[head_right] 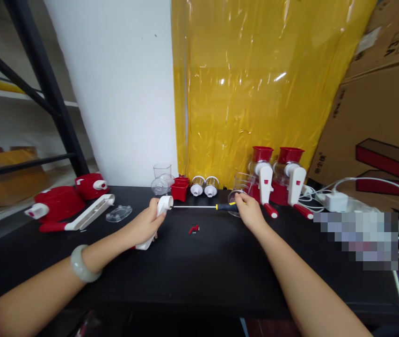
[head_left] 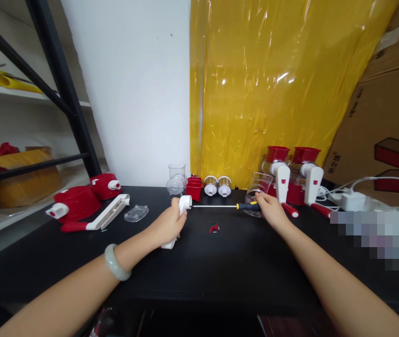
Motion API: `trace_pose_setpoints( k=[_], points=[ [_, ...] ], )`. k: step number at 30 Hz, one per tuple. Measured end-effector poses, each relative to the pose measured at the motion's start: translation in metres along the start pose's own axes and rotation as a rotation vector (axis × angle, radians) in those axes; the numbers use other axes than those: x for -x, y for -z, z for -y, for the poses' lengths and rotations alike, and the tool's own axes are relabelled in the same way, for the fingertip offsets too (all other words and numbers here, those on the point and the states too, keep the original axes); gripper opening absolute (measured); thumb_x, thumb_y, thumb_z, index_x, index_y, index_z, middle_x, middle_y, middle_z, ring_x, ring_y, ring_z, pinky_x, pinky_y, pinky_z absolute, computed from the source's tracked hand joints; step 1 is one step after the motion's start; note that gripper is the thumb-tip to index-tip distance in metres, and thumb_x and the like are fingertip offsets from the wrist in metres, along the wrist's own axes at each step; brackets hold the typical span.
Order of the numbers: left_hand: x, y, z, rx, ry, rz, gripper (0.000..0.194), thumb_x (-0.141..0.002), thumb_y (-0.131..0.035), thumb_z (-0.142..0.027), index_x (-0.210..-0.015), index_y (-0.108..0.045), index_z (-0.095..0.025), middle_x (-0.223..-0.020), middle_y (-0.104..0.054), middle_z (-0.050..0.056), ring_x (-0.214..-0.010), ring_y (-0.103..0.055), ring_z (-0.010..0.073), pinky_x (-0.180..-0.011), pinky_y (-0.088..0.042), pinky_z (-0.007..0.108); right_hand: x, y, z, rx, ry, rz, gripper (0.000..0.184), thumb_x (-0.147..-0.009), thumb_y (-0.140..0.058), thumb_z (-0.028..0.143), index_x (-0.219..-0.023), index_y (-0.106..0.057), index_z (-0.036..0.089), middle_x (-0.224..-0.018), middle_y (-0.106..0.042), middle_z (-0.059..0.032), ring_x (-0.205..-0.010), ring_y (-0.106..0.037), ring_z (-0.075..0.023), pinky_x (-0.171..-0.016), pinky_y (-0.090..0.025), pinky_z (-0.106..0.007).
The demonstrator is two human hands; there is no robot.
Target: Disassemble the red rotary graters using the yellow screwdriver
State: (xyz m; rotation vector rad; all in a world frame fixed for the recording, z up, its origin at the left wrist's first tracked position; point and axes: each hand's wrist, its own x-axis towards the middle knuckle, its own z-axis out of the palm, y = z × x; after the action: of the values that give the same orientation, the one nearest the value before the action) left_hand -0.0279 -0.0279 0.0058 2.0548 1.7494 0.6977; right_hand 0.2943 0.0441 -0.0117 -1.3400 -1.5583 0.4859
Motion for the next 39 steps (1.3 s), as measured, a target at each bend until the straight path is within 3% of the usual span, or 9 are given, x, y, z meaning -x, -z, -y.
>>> trace_pose_setpoints(
  k=[7, 20, 28, 39],
  points=[
    [-0.004, -0.001, 0.006, 0.029, 0.032, 0.020, 0.023, -0.094, -0.034, -0.038, -0.107, -0.031, -0.019, -0.057, -0.058, -0.001, -0.048, -0.063, 0.0215, -0.050, -0.043, 0.028, 0.000, -0.002, 0.003, 0.052, 0.042, 0.018, 0.035, -0.078, -0.042, 0.050, -0.059, -0.050, 0.021, -0.049, -0.046, 0.0015, -0.054, -0.046, -0.0161, -0.054, -0.032, -0.028],
    [-0.009, 0.003, 0.010, 0.091, 0.044, 0.027, 0.019, -0.092, -0.037, -0.036, -0.099, -0.029, -0.021, -0.065, -0.057, -0.002, -0.047, -0.062, 0.0192, -0.050, -0.045, 0.028, -0.001, -0.005, 0.000, 0.019, 0.042, 0.108, 0.035, -0.078, -0.045, 0.055, -0.065, -0.047, 0.022, -0.050, -0.045, 0.0036, -0.052, -0.045, -0.0149, -0.055, -0.034, -0.028],
    [-0.010, 0.005, 0.011, 0.101, 0.037, 0.019, 0.019, -0.092, -0.038, -0.037, -0.098, -0.029, -0.021, -0.065, -0.056, -0.002, -0.048, -0.062, 0.0195, -0.051, -0.046, 0.029, -0.001, -0.006, -0.002, -0.065, 0.055, 0.085, 0.037, -0.076, -0.053, 0.057, -0.068, -0.052, 0.020, -0.063, -0.055, -0.0003, -0.058, -0.049, -0.0150, -0.056, -0.038, -0.027],
    [-0.010, 0.006, 0.010, 0.102, 0.056, 0.011, 0.019, -0.091, -0.038, -0.035, -0.099, -0.028, -0.021, -0.067, -0.058, -0.001, -0.048, -0.062, 0.0189, -0.050, -0.046, 0.029, 0.000, -0.006, 0.002, -0.139, 0.064, 0.077, 0.041, -0.072, -0.058, 0.060, -0.071, -0.055, 0.019, -0.070, -0.058, -0.0022, -0.065, -0.051, -0.0161, -0.061, -0.040, -0.028]
  ],
)
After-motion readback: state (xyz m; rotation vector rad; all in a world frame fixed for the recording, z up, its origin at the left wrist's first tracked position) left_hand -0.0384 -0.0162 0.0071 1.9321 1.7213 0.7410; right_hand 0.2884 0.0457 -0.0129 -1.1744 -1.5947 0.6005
